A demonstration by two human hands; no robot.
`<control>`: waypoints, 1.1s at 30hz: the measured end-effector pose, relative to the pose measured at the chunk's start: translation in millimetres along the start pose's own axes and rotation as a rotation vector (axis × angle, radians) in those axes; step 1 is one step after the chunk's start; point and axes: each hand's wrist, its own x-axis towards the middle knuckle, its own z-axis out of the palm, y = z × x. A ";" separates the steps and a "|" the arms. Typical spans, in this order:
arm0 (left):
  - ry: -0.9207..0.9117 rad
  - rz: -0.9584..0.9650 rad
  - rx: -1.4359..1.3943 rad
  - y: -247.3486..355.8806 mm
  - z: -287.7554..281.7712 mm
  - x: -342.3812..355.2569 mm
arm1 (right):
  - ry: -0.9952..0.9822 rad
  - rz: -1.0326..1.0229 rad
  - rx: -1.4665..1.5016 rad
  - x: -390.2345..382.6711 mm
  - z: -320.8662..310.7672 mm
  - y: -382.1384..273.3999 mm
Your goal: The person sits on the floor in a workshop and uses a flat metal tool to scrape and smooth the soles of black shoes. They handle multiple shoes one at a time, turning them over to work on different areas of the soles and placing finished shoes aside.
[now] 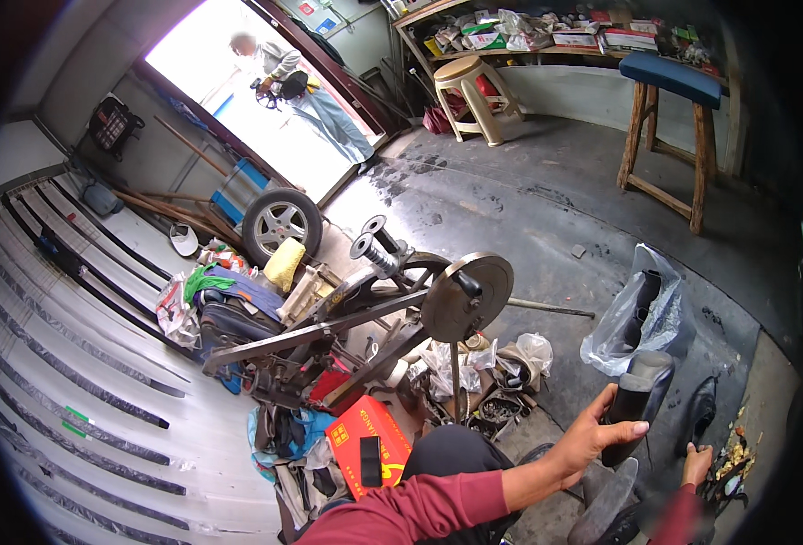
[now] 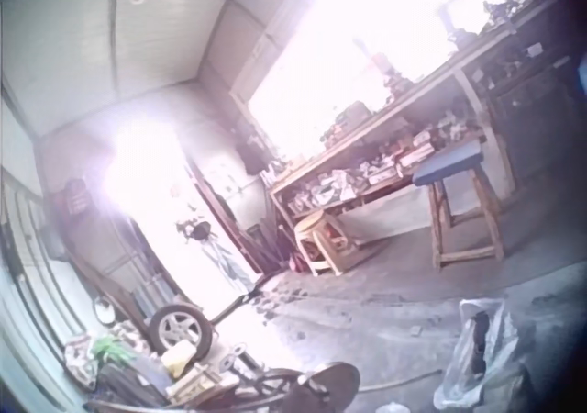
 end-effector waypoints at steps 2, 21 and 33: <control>-0.008 0.003 0.000 -2.0 0.3 1.0 | 0.013 -0.035 0.096 5.7 -3.6 5.4; -0.051 0.050 0.024 -51.0 -14.1 32.2 | -0.175 -0.397 1.275 -165.1 -296.5 -219.7; 0.012 0.019 0.148 -76.1 -20.5 41.4 | -0.517 -0.004 1.775 -234.0 -272.8 -158.7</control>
